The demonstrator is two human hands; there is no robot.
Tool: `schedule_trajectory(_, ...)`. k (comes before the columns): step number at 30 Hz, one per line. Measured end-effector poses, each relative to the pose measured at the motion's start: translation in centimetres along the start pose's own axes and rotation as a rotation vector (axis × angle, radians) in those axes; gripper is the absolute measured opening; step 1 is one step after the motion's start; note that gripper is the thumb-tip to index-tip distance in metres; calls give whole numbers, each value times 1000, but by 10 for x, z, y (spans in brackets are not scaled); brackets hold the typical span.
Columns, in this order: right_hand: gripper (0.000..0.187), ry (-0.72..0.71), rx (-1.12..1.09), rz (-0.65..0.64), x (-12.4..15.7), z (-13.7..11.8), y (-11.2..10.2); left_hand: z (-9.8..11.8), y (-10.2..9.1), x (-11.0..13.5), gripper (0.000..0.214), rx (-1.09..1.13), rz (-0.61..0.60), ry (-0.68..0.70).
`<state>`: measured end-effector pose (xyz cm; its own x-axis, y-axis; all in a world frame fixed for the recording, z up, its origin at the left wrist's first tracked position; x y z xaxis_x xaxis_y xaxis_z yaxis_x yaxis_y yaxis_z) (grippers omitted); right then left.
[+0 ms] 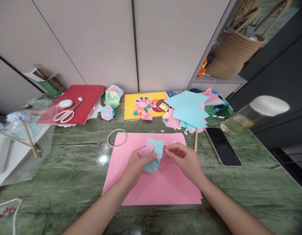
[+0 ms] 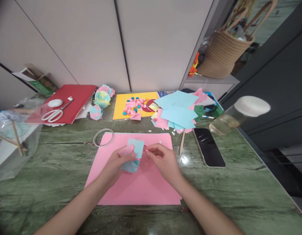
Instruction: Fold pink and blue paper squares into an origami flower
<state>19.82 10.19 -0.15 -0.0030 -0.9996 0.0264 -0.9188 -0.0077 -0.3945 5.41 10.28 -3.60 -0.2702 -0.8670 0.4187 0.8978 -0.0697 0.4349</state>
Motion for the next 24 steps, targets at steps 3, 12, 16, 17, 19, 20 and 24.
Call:
schedule_trajectory(3, 10, -195, 272, 60, 4, -21, -5, 2, -1, -1, 29, -14, 6, 13)
schedule_trajectory(12, 8, -502, 470, 73, 13, -49, -7, 10, 5, -1, 25, 14, -63, 25)
schedule_trajectory(16, 12, -629, 494, 67, 21, -53, -2, 11, 5, -1, 22, 22, -56, 30)
schedule_trajectory(17, 14, -671, 510, 94, 24, -55, -2, 11, 5, 0, 22, 21, -55, 26)
schedule_trajectory(19, 17, -745, 536, 167, 31, -59, -5, 10, 6, 1, 22, 20, -60, 21)
schedule_trajectory(20, 19, -773, 545, 201, 35, -61, -6, 10, 7, 2, 22, 20, -63, 24)
schedule_trajectory(24, 25, -831, 602, 263, 42, -64, -6, 9, 7, 4, 21, 9, -51, 43)
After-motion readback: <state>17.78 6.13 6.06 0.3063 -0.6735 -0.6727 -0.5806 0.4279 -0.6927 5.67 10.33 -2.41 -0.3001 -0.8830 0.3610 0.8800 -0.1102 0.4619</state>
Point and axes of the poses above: each hand's wrist, its own x-axis away from the middle knuckle, its own y-axis out of the palm, z = x × y, the point moved 10 cm from there along -x, towards the middle knuckle, and after that the axes turned 13 degrees about x, right-handed, at the moved point
